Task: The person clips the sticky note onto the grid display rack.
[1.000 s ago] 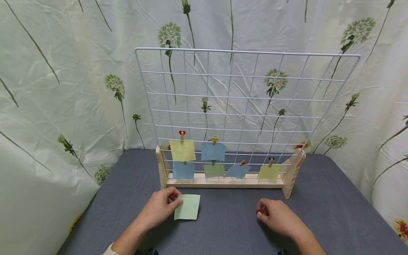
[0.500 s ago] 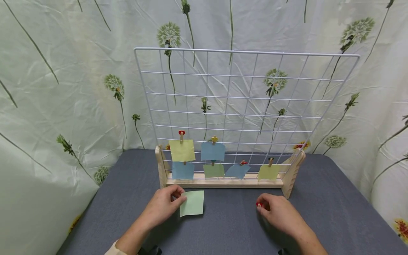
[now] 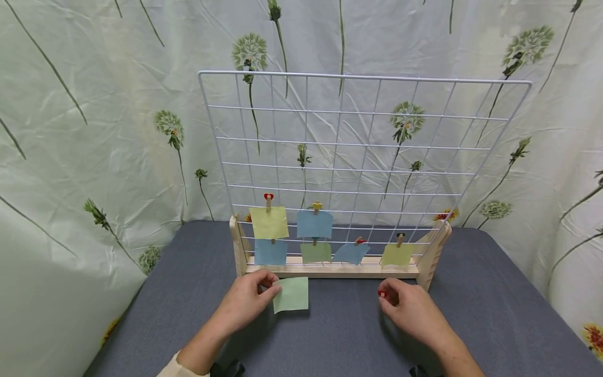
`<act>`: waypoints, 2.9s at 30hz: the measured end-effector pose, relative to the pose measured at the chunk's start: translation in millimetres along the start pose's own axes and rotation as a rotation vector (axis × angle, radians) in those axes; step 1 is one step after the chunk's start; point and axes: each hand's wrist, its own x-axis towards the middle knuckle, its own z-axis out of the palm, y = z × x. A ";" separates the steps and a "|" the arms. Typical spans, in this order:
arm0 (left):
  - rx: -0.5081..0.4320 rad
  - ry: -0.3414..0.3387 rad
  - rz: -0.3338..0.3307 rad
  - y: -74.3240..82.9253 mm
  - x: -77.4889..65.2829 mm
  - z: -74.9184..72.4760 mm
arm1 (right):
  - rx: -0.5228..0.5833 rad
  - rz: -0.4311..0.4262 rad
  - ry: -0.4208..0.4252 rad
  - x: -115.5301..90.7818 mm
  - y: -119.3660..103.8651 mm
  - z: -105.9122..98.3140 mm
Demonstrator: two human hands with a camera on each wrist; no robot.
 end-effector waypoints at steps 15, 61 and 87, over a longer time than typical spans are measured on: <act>-0.006 0.039 0.001 12.9 8.3 3.4 | 0.019 -0.082 0.124 6.1 -5.4 -0.5; -0.031 0.160 0.212 66.2 32.7 24.4 | 0.068 -0.275 0.452 30.9 -41.6 -31.4; -0.026 0.240 0.244 89.0 50.0 34.0 | 0.119 -0.362 0.630 39.1 -46.2 -35.7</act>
